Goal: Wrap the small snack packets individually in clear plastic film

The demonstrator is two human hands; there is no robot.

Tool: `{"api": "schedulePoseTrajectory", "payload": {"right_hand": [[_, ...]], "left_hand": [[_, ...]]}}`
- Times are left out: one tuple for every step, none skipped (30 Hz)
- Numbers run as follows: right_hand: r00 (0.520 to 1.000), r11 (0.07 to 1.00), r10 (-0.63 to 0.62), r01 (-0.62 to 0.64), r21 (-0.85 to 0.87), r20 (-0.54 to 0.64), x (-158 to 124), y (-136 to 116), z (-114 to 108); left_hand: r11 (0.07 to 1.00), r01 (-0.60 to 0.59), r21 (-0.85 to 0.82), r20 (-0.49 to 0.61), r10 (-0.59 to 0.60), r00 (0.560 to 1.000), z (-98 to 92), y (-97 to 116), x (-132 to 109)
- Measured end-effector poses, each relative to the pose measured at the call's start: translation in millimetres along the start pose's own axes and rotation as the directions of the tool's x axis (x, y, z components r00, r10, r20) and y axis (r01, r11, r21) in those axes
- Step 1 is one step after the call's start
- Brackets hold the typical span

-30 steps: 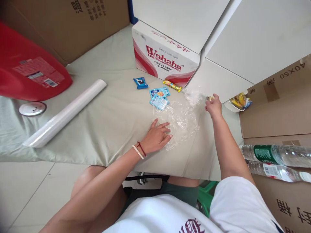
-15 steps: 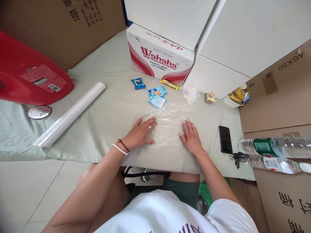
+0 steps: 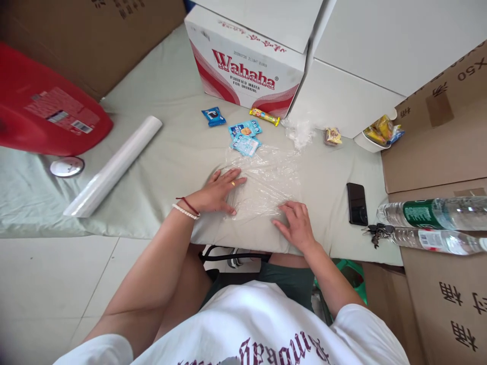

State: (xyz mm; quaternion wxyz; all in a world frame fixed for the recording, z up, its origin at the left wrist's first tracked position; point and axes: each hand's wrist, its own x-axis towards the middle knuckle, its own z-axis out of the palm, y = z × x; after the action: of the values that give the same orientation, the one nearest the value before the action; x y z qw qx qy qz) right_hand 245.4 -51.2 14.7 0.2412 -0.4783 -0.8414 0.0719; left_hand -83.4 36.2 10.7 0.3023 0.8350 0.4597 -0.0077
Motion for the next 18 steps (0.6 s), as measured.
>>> {"api": "schedulePoseTrajectory", "payload": {"right_hand": [[0.998, 1.0, 0.005, -0.006, 0.02, 0.056, -2, -4, 5], [0.994, 0.999, 0.015, -0.019, 0.041, 0.105, -5, -7, 9], [0.989, 0.997, 0.023, -0.033, 0.065, 0.147, -10, -8, 11], [0.984, 0.995, 0.028, -0.044, 0.09, 0.177, -16, -8, 12], [0.981, 0.992, 0.031, -0.054, 0.115, 0.19, -23, -7, 12], [0.982, 0.989, 0.038, -0.064, 0.137, 0.186, -30, -5, 9], [0.984, 0.985, 0.047, -0.074, 0.153, 0.171, -37, -3, 5], [0.987, 0.983, 0.062, -0.086, 0.163, 0.148, -42, -1, 0], [0.989, 0.981, 0.083, -0.102, 0.165, 0.12, -45, 1, -5], [0.99, 0.979, 0.108, -0.121, 0.163, 0.087, -46, 2, -11], [0.989, 0.978, 0.134, -0.142, 0.156, 0.055, -42, 1, -16], [0.987, 0.976, 0.159, -0.161, 0.147, 0.023, -35, 0, -19], [0.984, 0.975, 0.178, -0.176, 0.138, -0.002, -24, -2, -21], [0.983, 0.975, 0.184, -0.181, 0.132, -0.012, -11, -6, -20], [0.985, 0.977, 0.17, -0.168, 0.13, -0.003, 4, -10, -16], [0.99, 0.981, 0.136, -0.139, 0.134, 0.033, 20, -15, -10], [0.993, 0.986, 0.077, -0.089, 0.141, 0.094, 36, -21, -2], [0.986, 0.989, 0.005, -0.03, 0.148, 0.164, 50, -28, 7]], "left_hand": [[1.0, -0.004, 0.006, 0.002, 0.004, 1.0, 0.6, -1, 0], [1.0, -0.004, 0.013, 0.006, 0.004, 1.0, 0.8, -1, 0], [1.0, -0.002, 0.02, 0.012, 0.002, 1.0, 0.8, -2, 0], [1.0, -0.002, 0.024, 0.02, 0.002, 1.0, 0.3, -2, -1], [1.0, -0.005, 0.028, 0.028, 0.004, 1.0, -0.5, -2, -1], [0.999, -0.009, 0.031, 0.037, 0.007, 0.999, -1.5, -2, -1], [0.999, -0.014, 0.034, 0.047, 0.012, 0.999, -2.6, -2, -2], [0.999, -0.018, 0.038, 0.057, 0.016, 0.998, -3.8, -2, -2], [0.999, -0.02, 0.039, 0.064, 0.018, 0.998, -5.0, -1, -3], [0.999, -0.023, 0.036, 0.066, 0.021, 0.998, -6.1, 0, -4], [0.999, -0.031, 0.027, 0.062, 0.029, 0.998, -7.2, 1, -5], [0.999, -0.044, 0.013, 0.056, 0.044, 0.998, -8.2, 2, -6], [0.998, -0.061, -0.006, 0.048, 0.061, 0.997, -9.3, 3, -7], [0.997, -0.076, -0.027, 0.042, 0.077, 0.996, -10.3, 3, -9], [0.995, -0.088, -0.05, 0.038, 0.09, 0.995, -11.4, 2, -10], [0.992, -0.097, -0.076, 0.032, 0.099, 0.995, -12.5, 0, -11], [0.989, -0.103, -0.104, 0.021, 0.106, 0.994, -13.6, -2, -12], [0.985, -0.107, -0.132, 0.0, 0.108, 0.994, -14.6, -6, -12]]}}
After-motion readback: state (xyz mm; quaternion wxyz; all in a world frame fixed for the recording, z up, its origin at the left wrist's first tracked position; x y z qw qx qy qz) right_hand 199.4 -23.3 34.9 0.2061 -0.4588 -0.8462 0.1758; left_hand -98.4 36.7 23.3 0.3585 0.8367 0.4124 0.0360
